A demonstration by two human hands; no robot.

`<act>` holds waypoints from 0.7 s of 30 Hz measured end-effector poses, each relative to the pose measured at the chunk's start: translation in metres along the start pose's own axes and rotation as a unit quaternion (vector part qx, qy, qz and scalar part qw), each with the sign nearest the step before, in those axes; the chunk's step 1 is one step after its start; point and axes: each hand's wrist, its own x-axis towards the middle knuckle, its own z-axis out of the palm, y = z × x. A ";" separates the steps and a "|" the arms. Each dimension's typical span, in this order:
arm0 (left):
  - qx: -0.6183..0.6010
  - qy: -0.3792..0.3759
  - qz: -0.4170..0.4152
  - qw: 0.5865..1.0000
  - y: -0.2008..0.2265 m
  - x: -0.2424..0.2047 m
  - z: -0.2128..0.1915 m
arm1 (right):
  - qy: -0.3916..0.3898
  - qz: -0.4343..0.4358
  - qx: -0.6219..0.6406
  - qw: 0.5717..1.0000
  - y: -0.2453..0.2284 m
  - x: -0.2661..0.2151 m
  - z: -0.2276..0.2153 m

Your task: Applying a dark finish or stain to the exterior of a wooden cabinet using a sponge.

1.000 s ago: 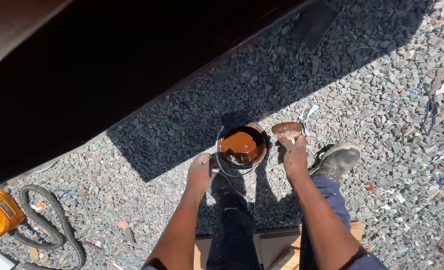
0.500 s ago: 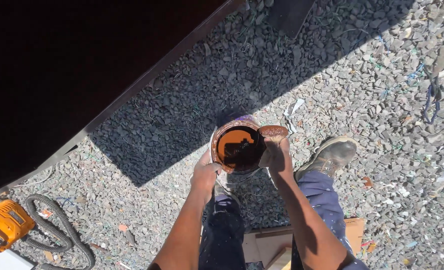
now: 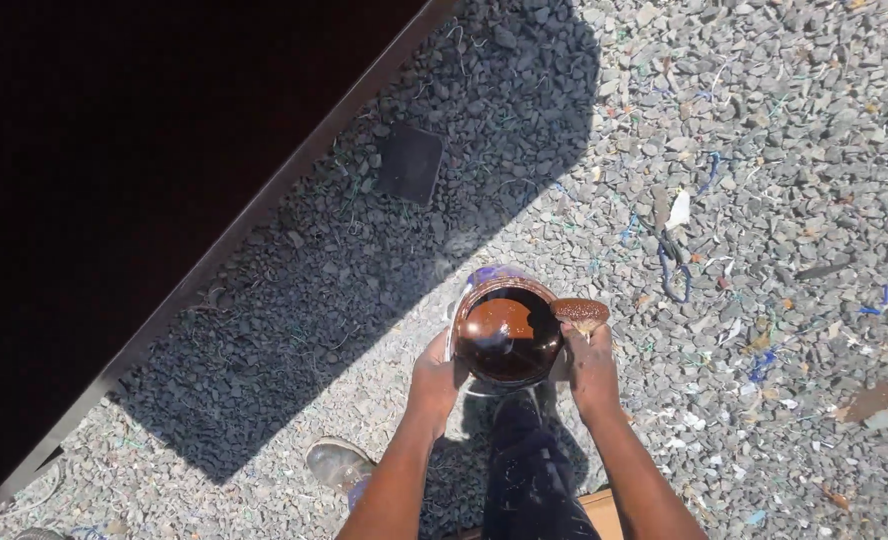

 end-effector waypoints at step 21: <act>0.094 -0.029 -0.048 0.994 0.044 0.046 0.108 | 0.015 -0.064 0.148 0.987 -0.029 0.069 -0.101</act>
